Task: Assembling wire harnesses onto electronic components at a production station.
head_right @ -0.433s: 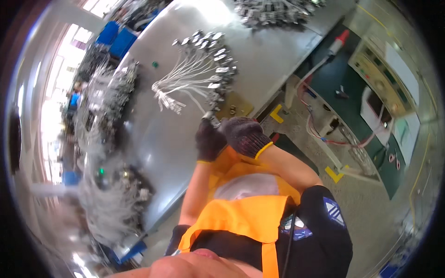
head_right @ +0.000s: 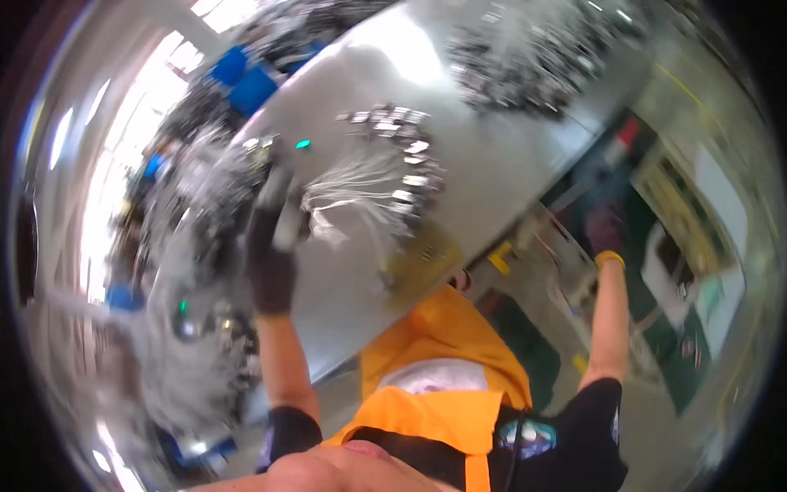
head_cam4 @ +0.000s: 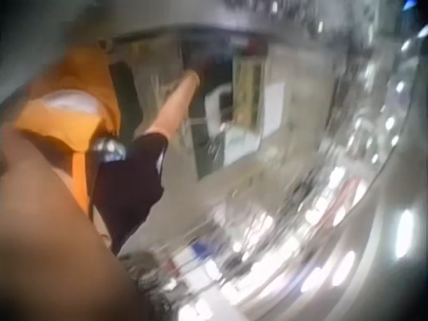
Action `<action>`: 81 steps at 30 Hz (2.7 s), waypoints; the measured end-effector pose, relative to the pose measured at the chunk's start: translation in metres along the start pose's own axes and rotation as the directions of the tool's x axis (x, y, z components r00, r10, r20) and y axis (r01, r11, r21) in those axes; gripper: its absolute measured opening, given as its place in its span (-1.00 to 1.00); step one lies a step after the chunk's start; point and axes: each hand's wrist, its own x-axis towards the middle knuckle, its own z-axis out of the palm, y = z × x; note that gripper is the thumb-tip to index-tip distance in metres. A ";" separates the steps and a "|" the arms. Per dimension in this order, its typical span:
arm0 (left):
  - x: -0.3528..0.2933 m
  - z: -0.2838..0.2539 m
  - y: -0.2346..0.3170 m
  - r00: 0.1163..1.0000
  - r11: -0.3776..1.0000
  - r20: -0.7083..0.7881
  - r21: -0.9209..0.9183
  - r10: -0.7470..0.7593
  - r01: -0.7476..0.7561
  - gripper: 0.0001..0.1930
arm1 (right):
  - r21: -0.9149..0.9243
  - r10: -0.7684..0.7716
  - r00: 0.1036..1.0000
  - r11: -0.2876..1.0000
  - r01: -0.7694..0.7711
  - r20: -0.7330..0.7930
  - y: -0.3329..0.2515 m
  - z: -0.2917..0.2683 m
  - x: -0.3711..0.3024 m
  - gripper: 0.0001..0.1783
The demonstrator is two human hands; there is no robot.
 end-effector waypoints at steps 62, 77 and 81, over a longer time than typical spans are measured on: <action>0.048 0.050 -0.093 0.792 0.877 0.575 0.249 0.207 -0.410 -0.39 | 0.642 -0.374 0.905 -0.748 -0.166 -0.202 -0.071 -0.247 0.081 -0.43; 0.044 0.112 -0.073 0.724 0.744 0.523 0.668 -0.450 -0.020 -0.23 | 0.603 -0.347 0.908 -0.785 -0.145 -0.233 -0.065 -0.271 0.067 -0.55; 0.052 0.126 -0.114 0.719 0.818 0.624 0.559 -0.305 -0.138 -0.16 | 0.696 -0.328 0.916 -0.714 -0.079 -0.232 -0.064 -0.279 0.067 -0.59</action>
